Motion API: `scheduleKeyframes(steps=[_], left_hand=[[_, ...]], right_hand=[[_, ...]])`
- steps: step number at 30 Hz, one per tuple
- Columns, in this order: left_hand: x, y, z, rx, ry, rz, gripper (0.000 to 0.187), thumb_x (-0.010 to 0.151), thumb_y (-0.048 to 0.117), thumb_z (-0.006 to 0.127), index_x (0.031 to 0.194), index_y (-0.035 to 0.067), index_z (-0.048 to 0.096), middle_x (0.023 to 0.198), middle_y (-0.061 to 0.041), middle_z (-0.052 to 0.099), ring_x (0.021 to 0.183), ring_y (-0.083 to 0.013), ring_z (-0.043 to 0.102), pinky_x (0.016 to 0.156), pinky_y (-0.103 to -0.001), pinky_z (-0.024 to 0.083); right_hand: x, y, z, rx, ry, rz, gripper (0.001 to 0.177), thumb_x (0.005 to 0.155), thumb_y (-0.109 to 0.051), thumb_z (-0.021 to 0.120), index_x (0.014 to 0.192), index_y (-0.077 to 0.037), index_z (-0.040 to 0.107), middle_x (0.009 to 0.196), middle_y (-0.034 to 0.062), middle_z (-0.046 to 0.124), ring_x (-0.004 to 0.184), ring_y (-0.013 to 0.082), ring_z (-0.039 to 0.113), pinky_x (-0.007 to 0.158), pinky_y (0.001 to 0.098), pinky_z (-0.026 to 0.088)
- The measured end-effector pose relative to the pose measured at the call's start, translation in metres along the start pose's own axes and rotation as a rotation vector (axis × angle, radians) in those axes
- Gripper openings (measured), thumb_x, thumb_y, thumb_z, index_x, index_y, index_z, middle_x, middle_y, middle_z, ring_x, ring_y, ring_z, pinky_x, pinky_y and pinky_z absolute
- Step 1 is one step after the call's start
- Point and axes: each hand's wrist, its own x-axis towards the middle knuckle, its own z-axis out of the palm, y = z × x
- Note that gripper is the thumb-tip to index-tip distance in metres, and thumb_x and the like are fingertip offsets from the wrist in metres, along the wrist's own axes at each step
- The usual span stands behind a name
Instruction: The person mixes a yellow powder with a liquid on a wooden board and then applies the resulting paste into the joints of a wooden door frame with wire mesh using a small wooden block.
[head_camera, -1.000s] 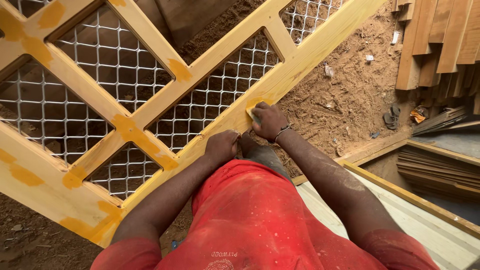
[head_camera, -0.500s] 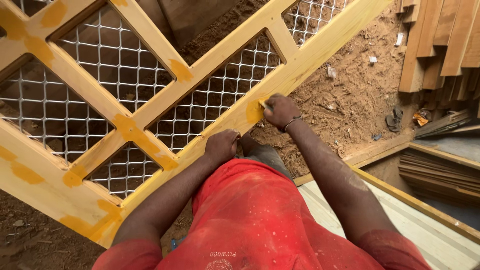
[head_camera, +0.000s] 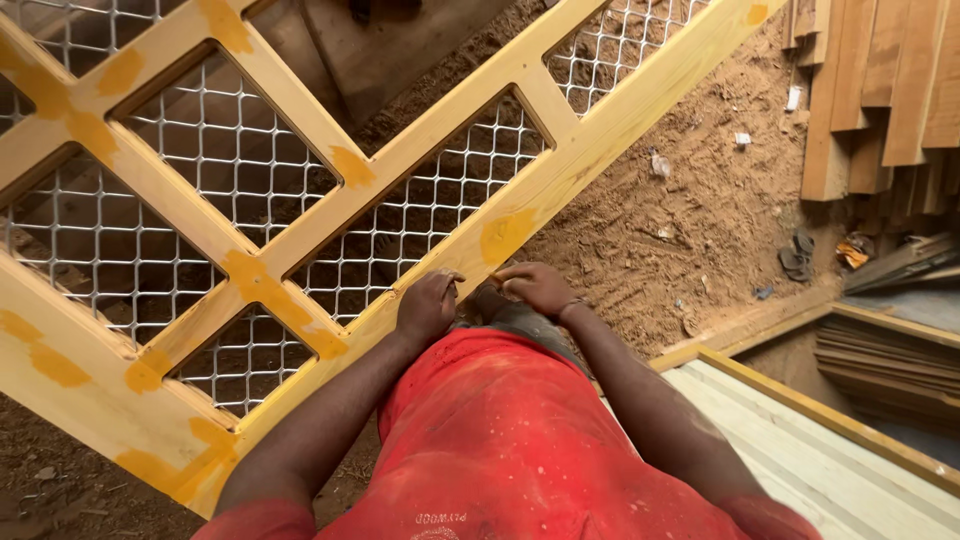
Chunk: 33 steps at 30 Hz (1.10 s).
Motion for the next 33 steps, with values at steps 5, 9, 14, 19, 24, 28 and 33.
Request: scheduleKeyframes(steps=[5, 9, 14, 19, 24, 28, 33], left_hand=[[-0.003, 0.007, 0.0, 0.01, 0.154, 0.112, 0.018, 0.092, 0.001, 0.056, 0.104, 0.004, 0.068, 0.102, -0.014, 0.068, 0.095, -0.0338, 0.067, 0.082, -0.042, 0.056], [0.003, 0.011, 0.008, 0.17, 0.129, 0.107, 0.017, 0.094, 0.001, 0.057, 0.108, 0.004, 0.066, 0.108, -0.013, 0.067, 0.104, -0.0337, 0.065, 0.089, -0.043, 0.054], [0.008, 0.016, 0.033, 0.289, 0.202, 0.202, 0.027, 0.089, 0.003, 0.059, 0.115, 0.006, 0.063, 0.119, -0.015, 0.064, 0.114, -0.0372, 0.06, 0.099, -0.047, 0.049], [0.018, 0.013, 0.068, 0.51, 0.282, 0.229, 0.051, 0.091, 0.018, 0.065, 0.137, 0.003, 0.05, 0.142, -0.02, 0.053, 0.135, -0.0386, 0.049, 0.115, -0.053, 0.037], [0.054, 0.021, 0.11, 0.741, 0.298, 0.074, 0.082, 0.091, 0.036, 0.067, 0.153, -0.003, 0.032, 0.161, -0.026, 0.031, 0.151, -0.0407, 0.025, 0.119, -0.063, 0.021], [0.083, 0.057, 0.149, 0.723, 0.183, 0.024, 0.081, 0.094, 0.04, 0.064, 0.155, -0.001, 0.03, 0.163, -0.022, 0.029, 0.153, -0.0358, 0.023, 0.121, -0.062, 0.019], [0.09, 0.107, 0.195, 0.662, -0.083, 0.08, 0.078, 0.095, 0.037, 0.062, 0.158, 0.002, 0.032, 0.164, -0.019, 0.032, 0.154, -0.0328, 0.027, 0.127, -0.049, 0.021]], right_hand=[[-0.013, 0.062, -0.031, 0.742, -0.086, 0.201, 0.045, 0.096, -0.021, 0.062, 0.138, -0.007, 0.07, 0.112, 0.0145, 0.073, 0.078, 0.0139, 0.065, 0.059, 0.0238, 0.054], [-0.025, 0.08, -0.043, 0.939, -0.037, 0.167, 0.056, 0.094, -0.023, 0.057, 0.147, -0.005, 0.052, 0.119, 0.0184, 0.069, 0.085, 0.0209, 0.073, 0.065, 0.0332, 0.064], [-0.022, 0.091, -0.05, 0.916, -0.019, 0.081, 0.06, 0.096, -0.027, 0.057, 0.15, -0.002, 0.05, 0.126, 0.0188, 0.066, 0.094, 0.0241, 0.073, 0.07, 0.0369, 0.065], [-0.017, 0.121, -0.078, 1.02, -0.027, -0.015, 0.059, 0.098, -0.024, 0.057, 0.15, 0.001, 0.048, 0.128, 0.0225, 0.064, 0.097, 0.0296, 0.072, 0.072, 0.0369, 0.064], [-0.015, 0.173, -0.12, 1.162, -0.043, -0.071, 0.058, 0.101, -0.023, 0.055, 0.153, 0.001, 0.043, 0.132, 0.0247, 0.06, 0.101, 0.0325, 0.071, 0.074, 0.0402, 0.064], [-0.021, 0.206, -0.15, 1.321, -0.088, -0.091, 0.059, 0.1, -0.02, 0.051, 0.154, -0.001, 0.037, 0.136, 0.023, 0.059, 0.108, 0.0374, 0.07, 0.078, 0.0445, 0.065], [-0.014, 0.229, -0.176, 1.322, -0.124, -0.093, 0.054, 0.104, -0.017, 0.048, 0.154, -0.001, 0.036, 0.136, 0.0258, 0.055, 0.115, 0.0395, 0.067, 0.086, 0.0483, 0.065]])
